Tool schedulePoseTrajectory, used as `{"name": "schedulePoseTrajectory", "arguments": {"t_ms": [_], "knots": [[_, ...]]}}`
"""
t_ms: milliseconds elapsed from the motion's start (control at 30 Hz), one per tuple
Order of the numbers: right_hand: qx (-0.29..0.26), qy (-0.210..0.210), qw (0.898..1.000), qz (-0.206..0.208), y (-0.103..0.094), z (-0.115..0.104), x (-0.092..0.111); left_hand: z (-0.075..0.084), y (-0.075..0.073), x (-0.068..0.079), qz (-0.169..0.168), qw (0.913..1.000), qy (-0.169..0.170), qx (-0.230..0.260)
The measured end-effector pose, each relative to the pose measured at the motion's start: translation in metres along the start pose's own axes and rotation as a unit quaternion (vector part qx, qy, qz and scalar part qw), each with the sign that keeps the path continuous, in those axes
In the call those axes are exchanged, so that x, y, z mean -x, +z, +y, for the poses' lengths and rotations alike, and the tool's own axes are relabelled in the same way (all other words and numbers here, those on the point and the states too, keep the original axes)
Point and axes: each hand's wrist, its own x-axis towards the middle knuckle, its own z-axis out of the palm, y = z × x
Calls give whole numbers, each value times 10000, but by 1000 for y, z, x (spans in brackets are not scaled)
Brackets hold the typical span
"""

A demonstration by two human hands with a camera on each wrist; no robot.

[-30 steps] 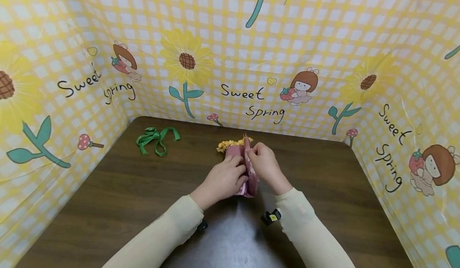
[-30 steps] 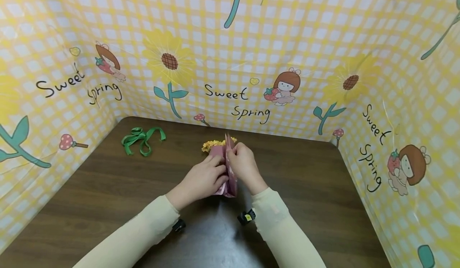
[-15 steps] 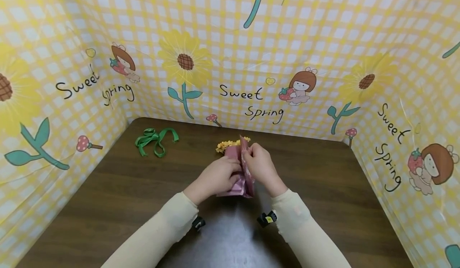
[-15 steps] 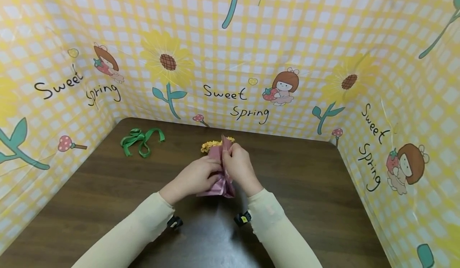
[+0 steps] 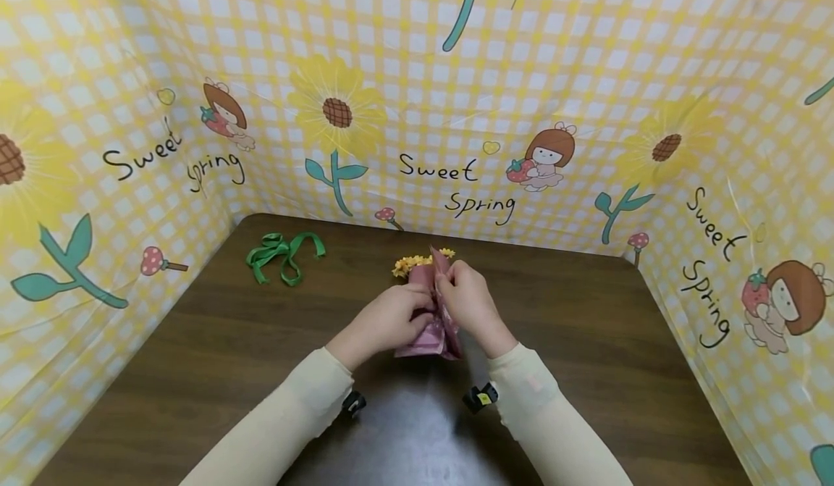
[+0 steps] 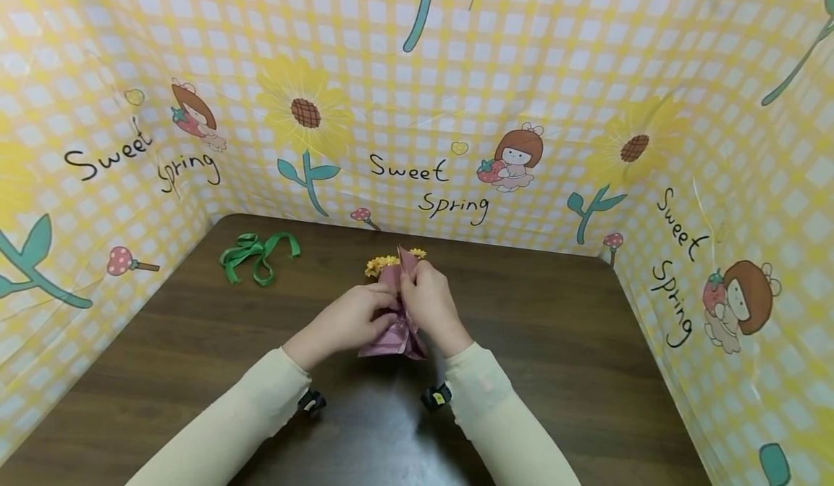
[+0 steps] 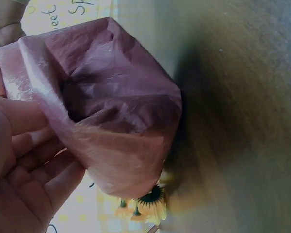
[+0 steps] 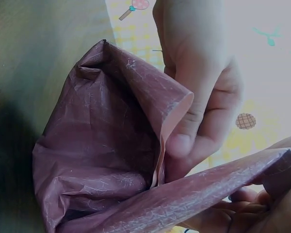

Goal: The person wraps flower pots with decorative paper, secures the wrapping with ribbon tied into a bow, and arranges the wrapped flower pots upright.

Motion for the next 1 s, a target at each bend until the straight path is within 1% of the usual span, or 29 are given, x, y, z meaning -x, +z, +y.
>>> {"name": "schedulePoseTrajectory", "arguments": {"t_ms": [233, 500, 600, 700, 900, 1000], "knots": [[19, -13, 10000, 5, 1, -2, 0, 0, -5, 0, -273, 9995, 129, -21], [619, -65, 9981, -8, 11, -6, -1, -3, -3, 2, -190, 9997, 169, 45], [675, -41, 9977, -30, 12, -8, 0, -4, -2, 2, -155, 9997, 156, 47], [637, -46, 9980, -26, 12, -9, 1, -4, -2, 3, -104, 9998, 36, 140], [605, -57, 9982, 5, 12, -12, 1, -8, 1, 4, 66, 9975, -501, 491], [672, -57, 9977, -3, 13, -14, 0, -12, 1, 5, 163, 9961, -626, 594]]}}
